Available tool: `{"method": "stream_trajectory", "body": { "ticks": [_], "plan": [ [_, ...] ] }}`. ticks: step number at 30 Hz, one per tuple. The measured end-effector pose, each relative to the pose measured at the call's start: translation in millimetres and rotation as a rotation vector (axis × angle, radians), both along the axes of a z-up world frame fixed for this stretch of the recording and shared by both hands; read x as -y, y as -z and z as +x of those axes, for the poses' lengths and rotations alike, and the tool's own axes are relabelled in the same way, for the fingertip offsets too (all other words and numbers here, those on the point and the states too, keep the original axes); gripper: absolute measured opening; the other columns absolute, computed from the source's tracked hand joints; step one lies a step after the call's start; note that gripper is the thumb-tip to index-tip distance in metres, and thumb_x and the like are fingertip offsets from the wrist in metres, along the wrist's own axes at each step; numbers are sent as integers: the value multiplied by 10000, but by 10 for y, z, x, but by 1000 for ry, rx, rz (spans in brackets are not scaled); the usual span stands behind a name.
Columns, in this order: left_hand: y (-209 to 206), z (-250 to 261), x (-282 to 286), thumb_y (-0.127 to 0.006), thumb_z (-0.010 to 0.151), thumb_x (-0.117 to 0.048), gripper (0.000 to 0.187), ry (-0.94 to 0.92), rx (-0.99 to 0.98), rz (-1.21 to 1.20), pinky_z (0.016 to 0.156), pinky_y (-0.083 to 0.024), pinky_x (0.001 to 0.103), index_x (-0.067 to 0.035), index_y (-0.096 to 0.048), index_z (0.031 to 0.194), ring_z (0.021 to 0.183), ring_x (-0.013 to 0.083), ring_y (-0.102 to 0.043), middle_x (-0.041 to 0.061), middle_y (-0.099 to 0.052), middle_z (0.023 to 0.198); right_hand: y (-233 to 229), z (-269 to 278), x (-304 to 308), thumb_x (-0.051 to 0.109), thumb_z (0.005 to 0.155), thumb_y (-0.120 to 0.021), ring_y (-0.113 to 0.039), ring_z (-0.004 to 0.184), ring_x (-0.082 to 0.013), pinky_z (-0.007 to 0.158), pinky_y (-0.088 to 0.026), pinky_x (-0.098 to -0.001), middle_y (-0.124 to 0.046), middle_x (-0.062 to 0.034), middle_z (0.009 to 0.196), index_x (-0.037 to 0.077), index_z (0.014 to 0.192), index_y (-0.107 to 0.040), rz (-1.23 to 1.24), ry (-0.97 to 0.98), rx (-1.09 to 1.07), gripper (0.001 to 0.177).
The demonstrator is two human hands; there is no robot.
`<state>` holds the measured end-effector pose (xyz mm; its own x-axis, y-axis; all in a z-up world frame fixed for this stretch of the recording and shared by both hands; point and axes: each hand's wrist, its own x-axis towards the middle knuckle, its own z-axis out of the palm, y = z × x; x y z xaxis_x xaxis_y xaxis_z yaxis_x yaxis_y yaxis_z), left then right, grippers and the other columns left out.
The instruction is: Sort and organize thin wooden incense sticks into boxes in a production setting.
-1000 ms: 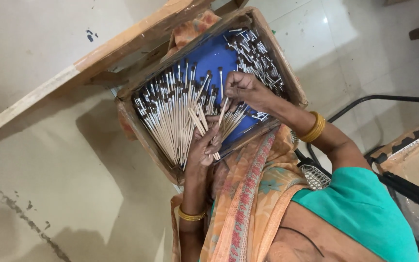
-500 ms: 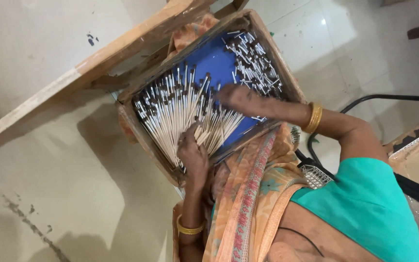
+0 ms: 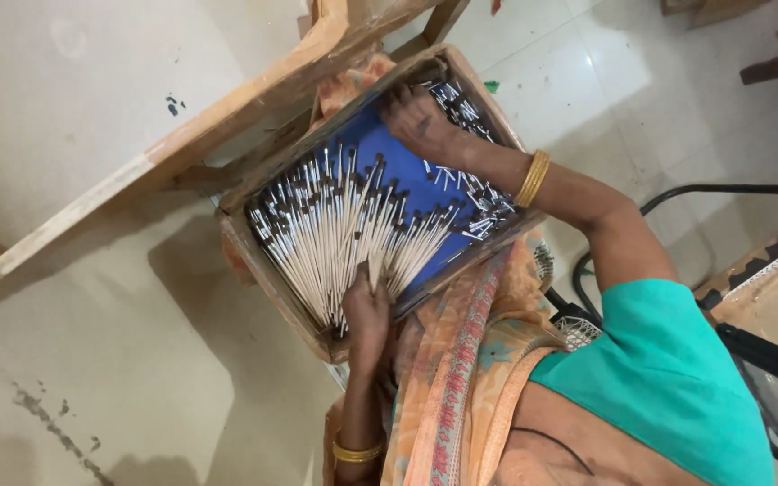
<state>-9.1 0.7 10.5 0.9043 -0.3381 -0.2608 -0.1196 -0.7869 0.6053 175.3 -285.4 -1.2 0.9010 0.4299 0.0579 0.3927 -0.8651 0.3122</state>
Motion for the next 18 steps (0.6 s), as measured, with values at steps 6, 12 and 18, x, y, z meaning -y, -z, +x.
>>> {"method": "stream_trajectory", "body": {
  "ticks": [6,12,18],
  "plan": [
    [89,113,-40,-564,1073,-202,337,-370,-583,-844,555,-498,287,-8,-654,1334,634,114,-614,61,-657,784,-187,-216,276,81,923,-645,-649,747,-259,630,-561,-395,-683,-169,921,-15,1210,-684,424,22,6,305],
    [-157,511,235,-618,1043,-117,233,-384,-707,-1107,386,-373,197,-9,-604,1249,490,60,-505,70,-678,751,-400,-682,-55,81,1037,-639,-702,727,-193,599,-573,-298,-740,-137,934,6,1060,-669,1588,192,-525,84],
    [-239,566,276,-603,1023,-120,269,-243,-956,-1539,323,-292,193,-1,-647,1260,393,33,-419,91,-691,746,-586,-871,-196,109,1015,-603,-770,854,-177,661,-655,-274,-742,-138,947,24,1025,-616,2201,310,-991,86]
  ]
}}
